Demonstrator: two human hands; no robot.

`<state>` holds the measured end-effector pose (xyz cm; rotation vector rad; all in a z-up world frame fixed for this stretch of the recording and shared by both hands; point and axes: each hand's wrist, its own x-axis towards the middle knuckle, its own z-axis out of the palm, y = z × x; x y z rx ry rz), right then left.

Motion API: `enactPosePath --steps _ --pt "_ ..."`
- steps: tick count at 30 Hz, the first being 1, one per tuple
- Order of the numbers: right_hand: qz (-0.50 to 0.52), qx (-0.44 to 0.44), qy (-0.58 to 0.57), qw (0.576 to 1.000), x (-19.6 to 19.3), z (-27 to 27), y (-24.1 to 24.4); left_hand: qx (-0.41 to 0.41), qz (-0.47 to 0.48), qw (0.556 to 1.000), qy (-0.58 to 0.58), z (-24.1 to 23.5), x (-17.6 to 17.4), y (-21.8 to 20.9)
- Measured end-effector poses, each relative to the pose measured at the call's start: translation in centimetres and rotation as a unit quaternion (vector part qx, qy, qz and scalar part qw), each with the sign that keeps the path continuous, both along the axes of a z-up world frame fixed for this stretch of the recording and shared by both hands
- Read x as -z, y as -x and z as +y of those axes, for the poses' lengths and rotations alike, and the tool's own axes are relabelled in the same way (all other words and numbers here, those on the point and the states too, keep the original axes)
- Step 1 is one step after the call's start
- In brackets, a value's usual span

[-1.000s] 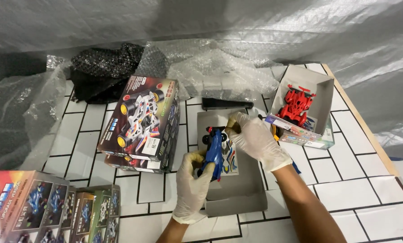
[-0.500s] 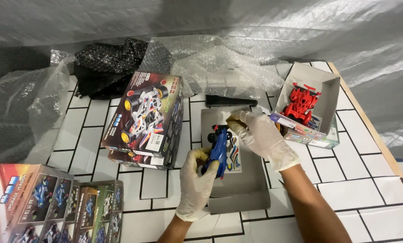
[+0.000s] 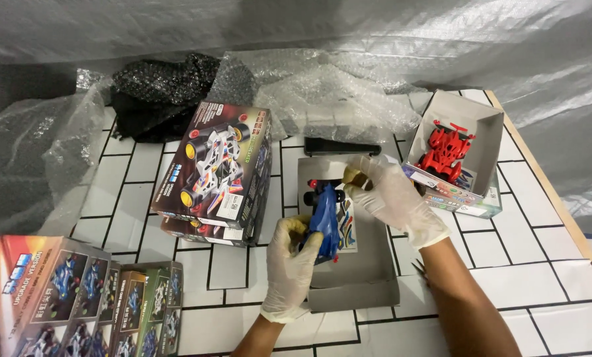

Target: Assembling a plastic toy car by fitting the body shell onto the chassis.

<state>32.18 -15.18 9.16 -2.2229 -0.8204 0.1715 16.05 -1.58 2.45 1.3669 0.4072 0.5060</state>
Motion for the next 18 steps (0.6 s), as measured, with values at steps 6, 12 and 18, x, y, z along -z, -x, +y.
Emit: enactPosePath --steps 6,12,18 --pt "-0.011 -0.06 -0.027 0.998 0.4 -0.6 -1.0 0.018 -0.017 0.999 0.035 0.2 0.1 0.1" --pt "-0.003 -0.011 -0.059 0.998 -1.7 0.9 2.2 0.033 0.015 0.999 -0.017 -0.2 -0.8 0.4" --pt "-0.061 -0.043 -0.095 0.993 -1.6 2.2 4.6 0.038 0.057 0.991 -0.114 -0.3 -0.6 0.5"
